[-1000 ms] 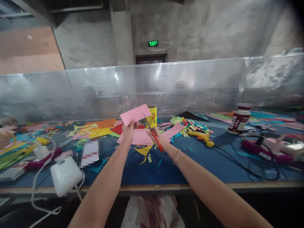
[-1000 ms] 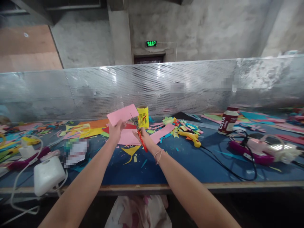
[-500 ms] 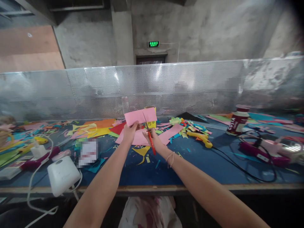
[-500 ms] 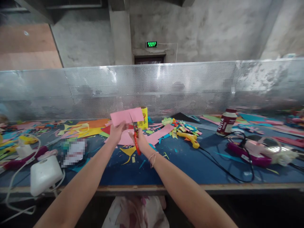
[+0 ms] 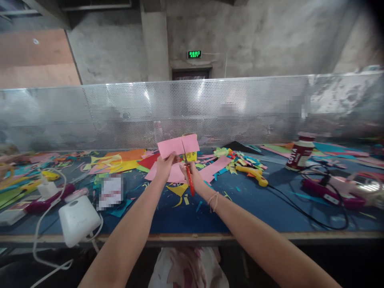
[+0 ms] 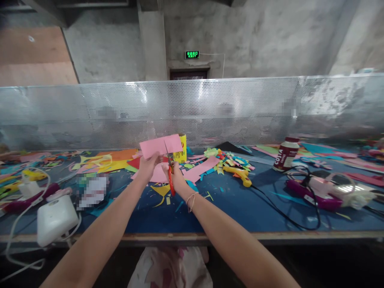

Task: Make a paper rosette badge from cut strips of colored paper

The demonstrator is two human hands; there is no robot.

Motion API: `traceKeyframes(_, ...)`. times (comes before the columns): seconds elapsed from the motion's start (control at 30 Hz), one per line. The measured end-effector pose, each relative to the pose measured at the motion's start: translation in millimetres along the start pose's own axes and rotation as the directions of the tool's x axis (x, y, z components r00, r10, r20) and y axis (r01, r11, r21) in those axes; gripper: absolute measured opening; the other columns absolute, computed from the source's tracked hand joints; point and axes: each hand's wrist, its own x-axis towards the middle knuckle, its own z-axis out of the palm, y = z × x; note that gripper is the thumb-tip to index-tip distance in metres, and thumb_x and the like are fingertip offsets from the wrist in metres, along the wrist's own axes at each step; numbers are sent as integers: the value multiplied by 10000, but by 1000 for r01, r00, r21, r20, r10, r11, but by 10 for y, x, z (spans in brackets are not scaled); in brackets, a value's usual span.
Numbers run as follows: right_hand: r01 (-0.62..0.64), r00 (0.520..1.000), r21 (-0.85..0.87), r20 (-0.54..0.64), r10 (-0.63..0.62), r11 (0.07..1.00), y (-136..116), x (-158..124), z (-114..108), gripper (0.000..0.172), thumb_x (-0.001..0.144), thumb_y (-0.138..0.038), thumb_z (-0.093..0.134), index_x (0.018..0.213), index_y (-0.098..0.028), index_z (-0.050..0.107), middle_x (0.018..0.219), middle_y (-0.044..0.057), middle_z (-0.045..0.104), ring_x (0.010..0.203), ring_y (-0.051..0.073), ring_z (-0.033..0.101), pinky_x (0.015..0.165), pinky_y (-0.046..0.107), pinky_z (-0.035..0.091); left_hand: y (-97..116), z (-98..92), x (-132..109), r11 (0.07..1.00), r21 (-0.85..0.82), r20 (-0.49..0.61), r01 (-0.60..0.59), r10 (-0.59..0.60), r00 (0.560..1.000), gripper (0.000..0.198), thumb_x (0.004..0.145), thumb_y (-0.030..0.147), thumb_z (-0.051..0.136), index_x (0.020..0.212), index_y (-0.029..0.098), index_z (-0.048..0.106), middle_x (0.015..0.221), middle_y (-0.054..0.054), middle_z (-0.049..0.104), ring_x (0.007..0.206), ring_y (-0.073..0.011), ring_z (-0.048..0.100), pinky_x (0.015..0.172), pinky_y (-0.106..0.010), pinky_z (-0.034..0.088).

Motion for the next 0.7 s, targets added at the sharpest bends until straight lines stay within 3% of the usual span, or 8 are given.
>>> traceKeyframes(0.33, 2, 1000, -15, -13, -2, 1000, -5, 11, 10, 345, 726, -520, 496, 834, -234, 337, 646, -20, 442, 561, 144, 466, 457, 293, 377, -10, 9, -10, 1000, 12, 21, 3, -4, 1000, 286, 631, 335, 681, 783, 97, 637, 656, -73, 661, 582, -165, 624, 659, -339, 528)
traceKeyframes(0.7, 3, 1000, -34, -9, -4, 999, 51, -3, 2, 357, 722, -527, 512, 856, -231, 365, 553, -62, 378, 455, 96, 366, 394, 240, 330, -33, -17, 34, 1000, 25, 8, -13, 13, 1000, 289, 630, 336, 684, 785, 97, 636, 651, -79, 660, 568, -167, 619, 650, -335, 529)
